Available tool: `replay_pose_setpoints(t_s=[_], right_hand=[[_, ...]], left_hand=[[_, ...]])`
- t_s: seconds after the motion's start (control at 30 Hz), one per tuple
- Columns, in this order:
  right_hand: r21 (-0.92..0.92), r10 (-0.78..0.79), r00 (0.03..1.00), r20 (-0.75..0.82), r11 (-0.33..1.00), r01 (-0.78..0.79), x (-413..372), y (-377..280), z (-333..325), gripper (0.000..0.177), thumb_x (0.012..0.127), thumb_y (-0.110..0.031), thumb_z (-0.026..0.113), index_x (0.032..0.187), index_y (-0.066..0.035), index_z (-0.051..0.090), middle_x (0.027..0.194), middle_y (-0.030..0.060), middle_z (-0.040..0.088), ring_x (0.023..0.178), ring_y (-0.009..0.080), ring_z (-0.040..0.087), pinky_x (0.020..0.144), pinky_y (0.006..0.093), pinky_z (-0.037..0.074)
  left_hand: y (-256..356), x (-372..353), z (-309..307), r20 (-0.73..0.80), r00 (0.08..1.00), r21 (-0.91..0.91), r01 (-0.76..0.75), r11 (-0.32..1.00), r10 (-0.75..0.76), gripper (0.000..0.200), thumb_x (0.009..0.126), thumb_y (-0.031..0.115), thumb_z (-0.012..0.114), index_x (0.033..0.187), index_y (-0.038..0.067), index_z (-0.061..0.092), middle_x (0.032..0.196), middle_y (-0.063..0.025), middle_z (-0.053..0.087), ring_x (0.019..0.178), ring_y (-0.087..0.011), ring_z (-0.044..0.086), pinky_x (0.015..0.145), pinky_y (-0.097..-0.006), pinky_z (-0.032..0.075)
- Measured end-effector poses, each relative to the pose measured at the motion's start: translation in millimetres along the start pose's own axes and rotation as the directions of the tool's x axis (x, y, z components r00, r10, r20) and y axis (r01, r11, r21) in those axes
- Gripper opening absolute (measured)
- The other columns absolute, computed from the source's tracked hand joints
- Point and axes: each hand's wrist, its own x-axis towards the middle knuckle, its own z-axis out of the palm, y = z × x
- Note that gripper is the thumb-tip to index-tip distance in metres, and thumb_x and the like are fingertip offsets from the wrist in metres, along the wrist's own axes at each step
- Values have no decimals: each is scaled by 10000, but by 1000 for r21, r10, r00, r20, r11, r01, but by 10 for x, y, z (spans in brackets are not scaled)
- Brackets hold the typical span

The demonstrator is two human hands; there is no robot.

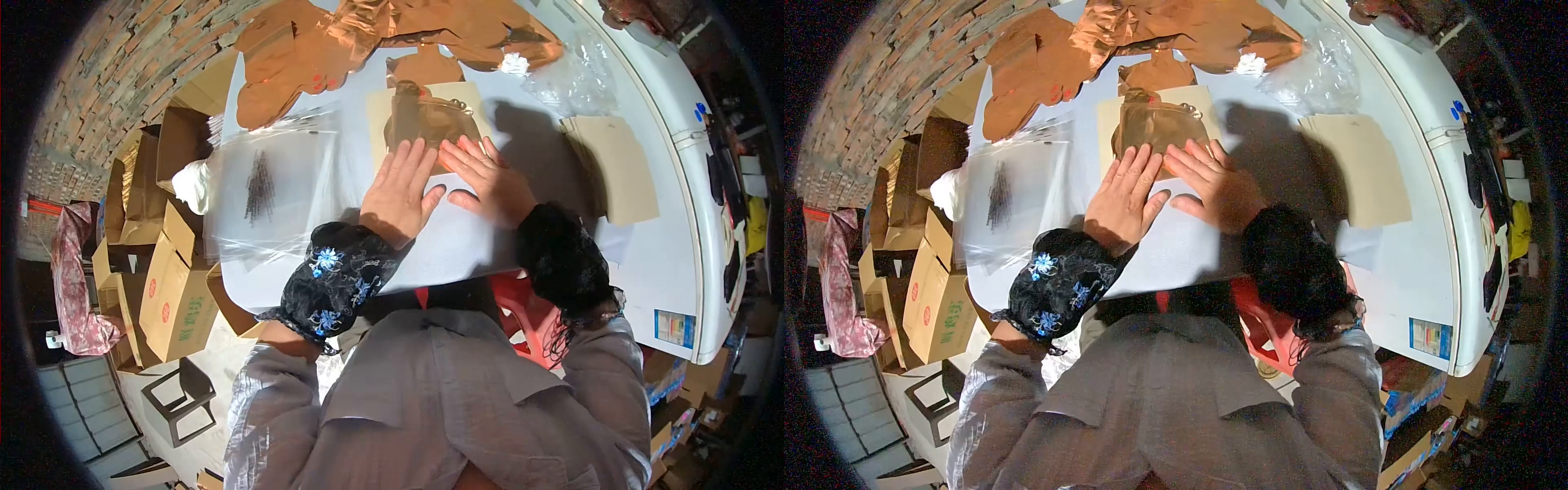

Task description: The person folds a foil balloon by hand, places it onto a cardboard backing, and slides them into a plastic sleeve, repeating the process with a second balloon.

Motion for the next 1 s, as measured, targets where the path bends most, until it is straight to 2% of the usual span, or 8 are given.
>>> replay_pose_setpoints(t_s=[0.23,0.33,0.43,0.53,0.73,0.83,0.93,1.0], right_hand=[[-2,135,984,113,991,-136,-178,155,-56,728,925,-417,544,1481,-16,300,1569,143,259,1468,326,193,1196,470,127],[-48,114,993,32,993,-112,-209,216,-40,749,915,-486,551,1439,7,343,1539,169,296,1432,383,250,1177,499,175],[-70,166,986,5,984,-166,-183,179,-72,742,926,-492,530,1443,2,333,1537,168,299,1425,394,259,1171,500,184],[-90,93,994,58,992,-88,-179,88,-35,711,942,-480,510,1456,-27,321,1531,163,308,1414,399,274,1165,501,194],[-93,226,973,-44,969,-229,-260,251,14,605,961,-371,519,1455,-72,337,1499,161,350,1391,390,313,1143,510,237],[-21,232,961,-153,971,-238,-223,396,35,475,960,-223,525,1407,-83,449,1411,163,476,1323,387,412,1091,460,336],[106,336,910,-245,942,-319,-73,647,73,398,950,-157,510,1338,-67,512,1246,171,596,1149,384,547,988,438,432],[181,352,898,-263,933,-312,121,886,174,400,929,-158,516,1308,-33,518,1197,202,612,1105,400,565,978,451,439]], left_hand=[[9,-2,-4,-5,1000,1,2,1000,-2,592,985,403,472,1467,75,368,1515,-158,360,1417,-332,313,1154,-465,256],[5,-4,-1,-4,1000,3,-1,1000,1,587,983,397,477,1462,74,376,1510,-165,364,1413,-335,317,1154,-466,257],[-3,4,13,-13,1000,0,-7,1000,7,579,980,387,481,1457,72,383,1505,-173,369,1408,-340,323,1152,-469,259],[0,-3,7,-23,1000,-10,-11,1000,11,573,979,378,482,1454,72,387,1501,-179,371,1405,-350,324,1149,-472,262],[24,14,-45,-1,1000,4,-17,1000,17,536,981,377,476,1457,141,403,1502,-180,369,1401,-369,323,1144,-476,271],[21,0,-31,-4,1000,13,-24,1000,24,519,981,376,476,1457,179,411,1513,-174,354,1405,-368,317,1144,-481,270],[24,4,-27,7,1000,9,-16,1000,16,514,981,376,475,1456,189,414,1523,-168,339,1411,-363,308,1145,-484,265],[16,-3,-16,6,1000,9,-16,1000,16,515,983,378,472,1457,187,413,1528,-165,332,1415,-361,300,1147,-485,261]])
